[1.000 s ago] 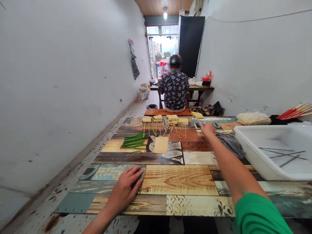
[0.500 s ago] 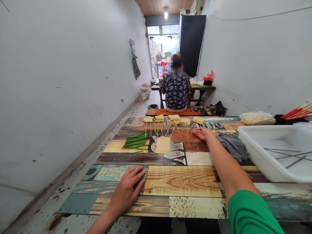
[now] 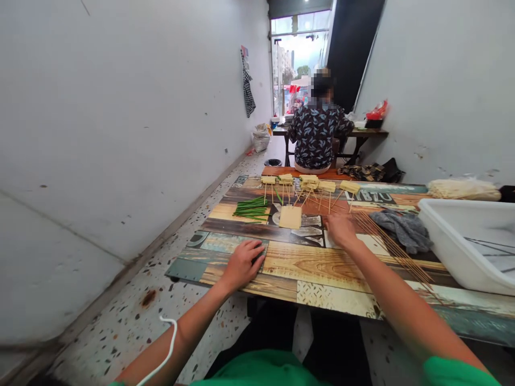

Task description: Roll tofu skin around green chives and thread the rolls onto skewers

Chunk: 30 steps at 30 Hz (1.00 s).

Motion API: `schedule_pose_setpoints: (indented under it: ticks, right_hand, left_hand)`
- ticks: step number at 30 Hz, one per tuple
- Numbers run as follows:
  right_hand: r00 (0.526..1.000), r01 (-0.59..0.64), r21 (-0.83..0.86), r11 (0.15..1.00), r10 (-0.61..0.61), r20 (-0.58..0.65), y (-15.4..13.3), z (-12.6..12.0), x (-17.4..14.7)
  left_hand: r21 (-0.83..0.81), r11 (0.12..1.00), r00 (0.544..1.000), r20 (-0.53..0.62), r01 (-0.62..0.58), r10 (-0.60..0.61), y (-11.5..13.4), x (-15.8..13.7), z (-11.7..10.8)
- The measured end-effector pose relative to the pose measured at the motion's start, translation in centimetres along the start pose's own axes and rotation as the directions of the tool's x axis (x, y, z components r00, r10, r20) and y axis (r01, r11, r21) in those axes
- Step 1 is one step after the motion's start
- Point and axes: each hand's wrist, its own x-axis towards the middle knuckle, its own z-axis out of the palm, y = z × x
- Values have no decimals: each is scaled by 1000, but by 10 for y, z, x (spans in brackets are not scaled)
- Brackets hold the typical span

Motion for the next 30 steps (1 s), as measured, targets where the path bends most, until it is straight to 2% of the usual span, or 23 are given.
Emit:
schedule_pose_setpoints:
  ticks: [2,5,8,10,13,16,19,22,25,27,30]
  right_hand:
    - [995,102,-27,994,-102,-17,-25,2,-6]
    - [955,291,-95,952,-295,-38,-68,-1,-10]
    - [944,323,-151,934,-329,-17,-101,-7,-4]
    - [947,317,-162,934,-321,4,-112,-11,6]
    - [938,346,-172,922,-346,35,-112,-17,20]
    - [928,370,-184,910,-372,29,-103,-21,21]
    - [913,406,-197,893,-407,37,-94,-21,0]
    - [858,512,-201,835,-510,66,-84,-17,-30]
    - [804,589,-169,790,-594,29,-74,-12,-51]
    - [797,596,-130,792,-603,-17,-69,-9,-56]
    - [814,575,-59,816,-578,-59,-65,-4,-56]
  left_hand:
    - [-3,1000,1000,14,5,-5,1,1,-1]
    - [-2,1000,999,35,9,-9,3,3,-4]
    - [1,1000,999,44,12,-12,4,3,-5]
    - [2,1000,999,47,14,-14,4,3,-5]
    - [0,1000,999,53,9,-9,3,3,-4]
    - [-3,1000,999,49,15,-15,3,3,-4]
    - [-1,1000,999,51,20,-20,4,3,-5]
    - [18,1000,998,66,22,-23,8,3,-7]
    - [50,998,996,85,33,-37,11,4,-10]
    - [55,998,994,97,37,-42,12,5,-11]
    - [38,999,993,112,31,-36,10,5,-11]
